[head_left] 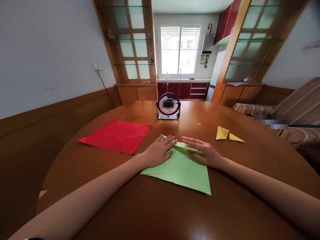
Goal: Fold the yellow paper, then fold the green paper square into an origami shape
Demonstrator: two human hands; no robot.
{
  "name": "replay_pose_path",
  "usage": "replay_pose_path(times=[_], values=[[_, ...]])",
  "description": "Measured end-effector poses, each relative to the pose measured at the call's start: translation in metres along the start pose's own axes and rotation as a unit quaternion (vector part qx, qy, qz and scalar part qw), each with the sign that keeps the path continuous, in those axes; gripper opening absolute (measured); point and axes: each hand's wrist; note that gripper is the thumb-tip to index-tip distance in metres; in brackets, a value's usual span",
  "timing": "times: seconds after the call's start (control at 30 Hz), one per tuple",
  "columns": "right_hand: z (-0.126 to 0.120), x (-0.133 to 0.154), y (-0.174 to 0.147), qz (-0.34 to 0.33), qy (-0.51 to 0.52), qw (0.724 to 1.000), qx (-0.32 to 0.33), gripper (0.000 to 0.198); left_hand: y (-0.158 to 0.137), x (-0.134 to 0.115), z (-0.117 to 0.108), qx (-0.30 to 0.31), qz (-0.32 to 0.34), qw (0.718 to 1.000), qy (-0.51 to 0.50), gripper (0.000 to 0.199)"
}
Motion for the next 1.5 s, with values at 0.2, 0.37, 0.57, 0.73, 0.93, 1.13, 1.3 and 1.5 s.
replay_pose_path(times=[0.2, 0.37, 0.57, 0.73, 0.93, 1.13, 1.3, 1.5], values=[[0.000, -0.007, 0.000, 0.181, -0.021, 0.981, -0.061, 0.029, 0.000, 0.001, 0.000, 0.013, -0.021, 0.999, -0.025, 0.056], [-0.006, -0.009, -0.002, 0.049, -0.019, 0.998, -0.018, 0.034, 0.001, 0.002, 0.001, 0.032, -0.035, 0.998, -0.050, 0.058], [-0.010, -0.015, -0.006, -0.095, -0.099, 0.990, 0.043, 0.038, 0.002, 0.002, 0.001, 0.056, -0.045, 0.996, -0.057, 0.057], [-0.011, -0.014, -0.004, -0.165, -0.158, 0.970, 0.080, 0.033, 0.003, 0.002, 0.000, 0.074, -0.051, 0.995, -0.052, 0.058], [-0.012, -0.008, -0.003, -0.150, -0.100, 0.978, 0.109, 0.040, 0.002, 0.004, 0.002, 0.073, -0.047, 0.995, -0.053, 0.059], [-0.010, -0.011, -0.005, -0.109, 0.038, 0.981, 0.153, 0.049, 0.002, 0.005, 0.002, 0.071, -0.029, 0.995, -0.058, 0.056], [-0.009, -0.012, -0.006, -0.063, 0.036, 0.986, 0.152, 0.063, 0.003, 0.004, 0.000, 0.089, -0.040, 0.993, -0.061, 0.057], [-0.007, -0.015, -0.007, 0.052, 0.038, 0.990, 0.125, 0.088, 0.004, 0.003, 0.000, 0.099, -0.047, 0.992, -0.061, 0.058]])
Point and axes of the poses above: each hand's wrist, its own y-axis towards the middle knuckle, its own z-axis out of the palm, x = y × z, and after that the axes turned 9 degrees about -x, right-handed
